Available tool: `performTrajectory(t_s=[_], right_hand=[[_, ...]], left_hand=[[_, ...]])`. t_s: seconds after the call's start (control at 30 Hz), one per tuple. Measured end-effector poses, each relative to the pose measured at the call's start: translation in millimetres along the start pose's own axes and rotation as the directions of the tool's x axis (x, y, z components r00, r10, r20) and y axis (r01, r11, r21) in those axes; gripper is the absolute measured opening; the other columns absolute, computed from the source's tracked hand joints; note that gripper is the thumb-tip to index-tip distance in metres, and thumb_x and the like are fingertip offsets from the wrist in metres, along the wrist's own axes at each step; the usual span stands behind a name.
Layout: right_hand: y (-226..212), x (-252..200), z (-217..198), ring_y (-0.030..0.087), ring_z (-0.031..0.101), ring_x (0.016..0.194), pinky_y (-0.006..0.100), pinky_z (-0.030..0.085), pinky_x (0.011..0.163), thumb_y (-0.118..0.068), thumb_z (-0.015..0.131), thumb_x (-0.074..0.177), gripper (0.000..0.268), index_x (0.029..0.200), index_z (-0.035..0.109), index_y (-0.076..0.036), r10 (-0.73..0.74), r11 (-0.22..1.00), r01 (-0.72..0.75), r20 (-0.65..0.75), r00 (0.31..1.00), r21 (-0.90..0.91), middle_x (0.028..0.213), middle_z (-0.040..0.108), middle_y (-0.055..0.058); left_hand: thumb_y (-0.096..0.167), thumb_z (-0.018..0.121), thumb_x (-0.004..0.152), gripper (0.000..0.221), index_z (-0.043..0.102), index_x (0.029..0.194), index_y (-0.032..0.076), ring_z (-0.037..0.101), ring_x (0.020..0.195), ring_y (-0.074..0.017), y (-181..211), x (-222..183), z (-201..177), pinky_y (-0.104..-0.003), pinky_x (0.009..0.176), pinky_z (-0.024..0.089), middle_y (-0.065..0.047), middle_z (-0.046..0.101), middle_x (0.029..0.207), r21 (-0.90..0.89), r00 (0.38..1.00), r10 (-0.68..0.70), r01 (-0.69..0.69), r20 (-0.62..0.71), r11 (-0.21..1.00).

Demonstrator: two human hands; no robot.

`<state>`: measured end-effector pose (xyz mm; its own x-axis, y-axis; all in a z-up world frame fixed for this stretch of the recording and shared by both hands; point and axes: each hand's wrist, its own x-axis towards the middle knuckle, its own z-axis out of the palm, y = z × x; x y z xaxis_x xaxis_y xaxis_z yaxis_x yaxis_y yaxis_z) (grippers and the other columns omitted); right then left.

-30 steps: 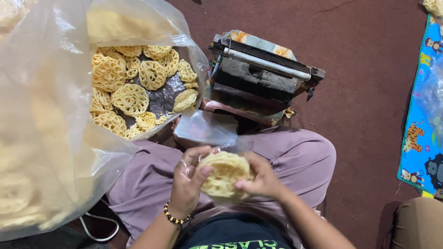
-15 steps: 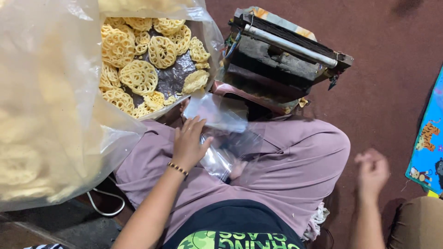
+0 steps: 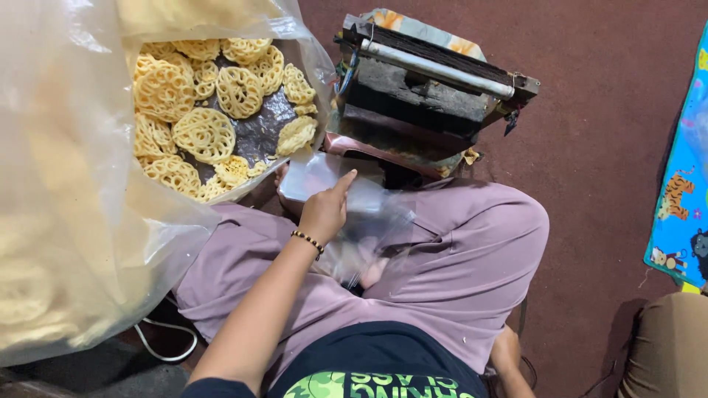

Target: Packaging individual flower-shaped snacks into small plastic bags by hand.

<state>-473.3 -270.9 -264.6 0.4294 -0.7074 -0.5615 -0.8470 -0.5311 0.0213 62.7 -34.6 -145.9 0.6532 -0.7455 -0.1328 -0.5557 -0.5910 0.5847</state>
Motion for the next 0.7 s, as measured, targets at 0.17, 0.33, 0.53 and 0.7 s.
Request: performTrajectory(t_s=[0.17, 0.33, 0.53, 0.7], right_hand=[[38.3, 61.3, -22.4, 0.033, 0.076, 0.080, 0.045, 0.061, 0.069, -0.012, 0.068, 0.088, 0.013, 0.092, 0.077, -0.003, -0.318, 0.833, 0.247, -0.064, 0.946, -0.494, 0.083, 0.075, 0.017], [-83.2, 76.2, -247.4, 0.049, 0.063, 0.111, 0.054, 0.054, 0.091, -0.010, 0.070, 0.108, 0.024, 0.124, 0.068, 0.008, -0.249, 0.839, 0.496, -0.650, 0.718, 0.226, 0.122, 0.061, 0.030], [-327.8, -29.8, -350.5, 0.043, 0.056, 0.129, 0.054, 0.041, 0.110, -0.032, 0.077, 0.085, 0.050, 0.124, 0.064, -0.002, -0.699, 0.155, 0.958, -0.659, 0.279, 0.242, 0.133, 0.062, 0.022], [-359.1, -17.9, -350.6, 0.028, 0.076, 0.085, 0.040, 0.059, 0.082, -0.012, 0.066, 0.096, 0.012, 0.091, 0.076, -0.006, -0.741, 0.084, 0.791, -0.493, 0.456, 0.606, 0.092, 0.079, 0.013]], left_hand=[[-0.002, 0.055, 0.092, 0.073, 0.039, 0.160, 0.019, 0.069, 0.113, -0.0346, 16.1, -21.0, -45.0, -0.047, 0.096, 0.056, -0.019, 0.068, 0.131, 0.059, 0.968, 0.125, -0.114, -0.220, 0.992], [0.007, 0.058, 0.096, 0.060, 0.051, 0.154, 0.020, 0.073, 0.070, -0.0295, 60.3, -42.7, -99.9, -0.041, 0.077, 0.062, -0.013, 0.074, 0.077, -0.017, 0.908, 0.229, -0.250, -0.351, 0.968], [0.024, 0.073, 0.092, 0.049, 0.063, 0.140, 0.026, 0.075, 0.073, -0.0230, 117.0, -55.5, -122.5, -0.037, 0.072, 0.062, -0.002, 0.077, 0.078, -0.291, 0.906, 0.279, -0.374, -0.320, 0.881], [0.027, 0.083, 0.081, 0.070, 0.055, 0.145, 0.019, 0.072, 0.104, -0.0395, 93.9, -75.4, -167.8, -0.051, 0.087, 0.058, -0.018, 0.074, 0.122, -0.418, 0.964, 0.208, -0.261, -0.167, 0.870]])
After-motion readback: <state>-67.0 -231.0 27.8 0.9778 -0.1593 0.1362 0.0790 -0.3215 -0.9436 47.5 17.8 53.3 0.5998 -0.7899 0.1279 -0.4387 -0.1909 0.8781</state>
